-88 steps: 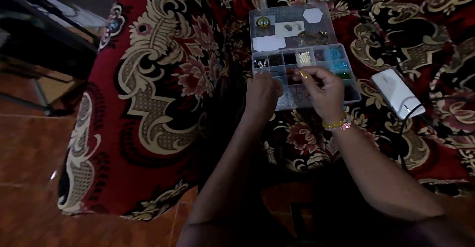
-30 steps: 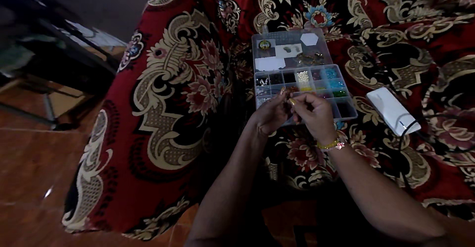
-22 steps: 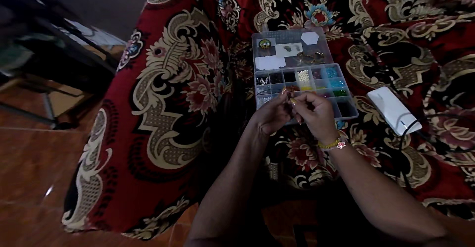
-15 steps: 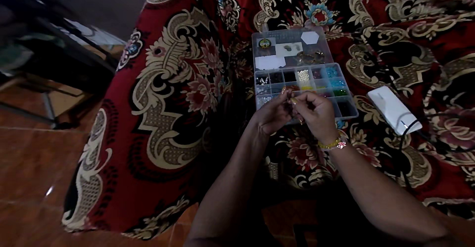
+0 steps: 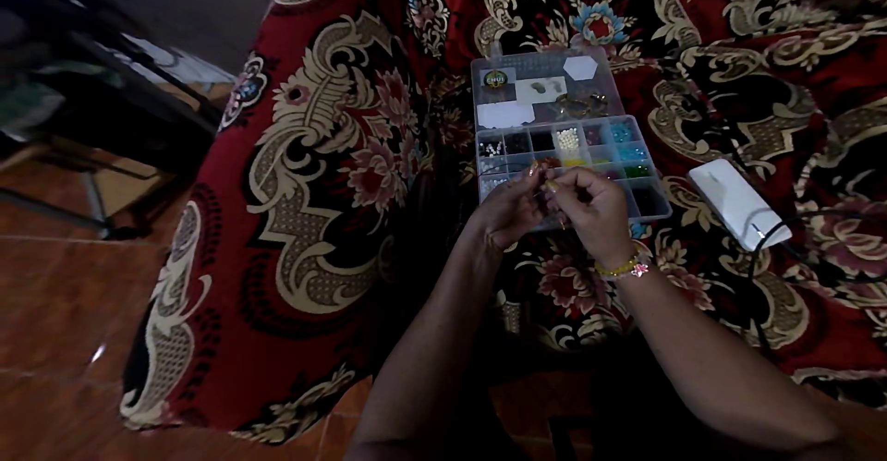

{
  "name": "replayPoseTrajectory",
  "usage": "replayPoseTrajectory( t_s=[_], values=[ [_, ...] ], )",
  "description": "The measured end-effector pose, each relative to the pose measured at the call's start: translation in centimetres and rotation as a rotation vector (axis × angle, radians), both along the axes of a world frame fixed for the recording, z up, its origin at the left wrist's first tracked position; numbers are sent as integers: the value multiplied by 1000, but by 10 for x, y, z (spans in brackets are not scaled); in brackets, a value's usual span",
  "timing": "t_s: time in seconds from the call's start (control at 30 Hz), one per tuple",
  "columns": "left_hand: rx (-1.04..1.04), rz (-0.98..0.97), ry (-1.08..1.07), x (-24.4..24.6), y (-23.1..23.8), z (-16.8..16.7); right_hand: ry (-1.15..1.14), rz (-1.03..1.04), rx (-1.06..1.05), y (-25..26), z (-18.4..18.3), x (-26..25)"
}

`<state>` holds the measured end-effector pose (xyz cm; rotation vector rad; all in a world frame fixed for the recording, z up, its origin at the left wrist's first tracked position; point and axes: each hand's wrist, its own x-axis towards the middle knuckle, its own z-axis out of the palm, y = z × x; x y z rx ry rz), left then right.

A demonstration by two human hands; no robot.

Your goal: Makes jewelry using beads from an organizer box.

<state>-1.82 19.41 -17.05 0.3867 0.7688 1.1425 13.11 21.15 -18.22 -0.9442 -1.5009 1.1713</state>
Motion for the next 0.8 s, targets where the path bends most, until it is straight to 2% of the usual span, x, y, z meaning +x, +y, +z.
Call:
replayPoseTrajectory(
  t_s=[0.3, 0.57, 0.8],
  values=[
    [34, 2, 22, -2, 0, -2, 36, 11, 0, -1, 1, 0],
    [73, -18, -41, -5, 1, -7, 44, 27, -19, -2, 2, -1],
    [98, -50, 14, -6, 1, -6, 57, 45, -47, -3, 1, -2]
  ],
)
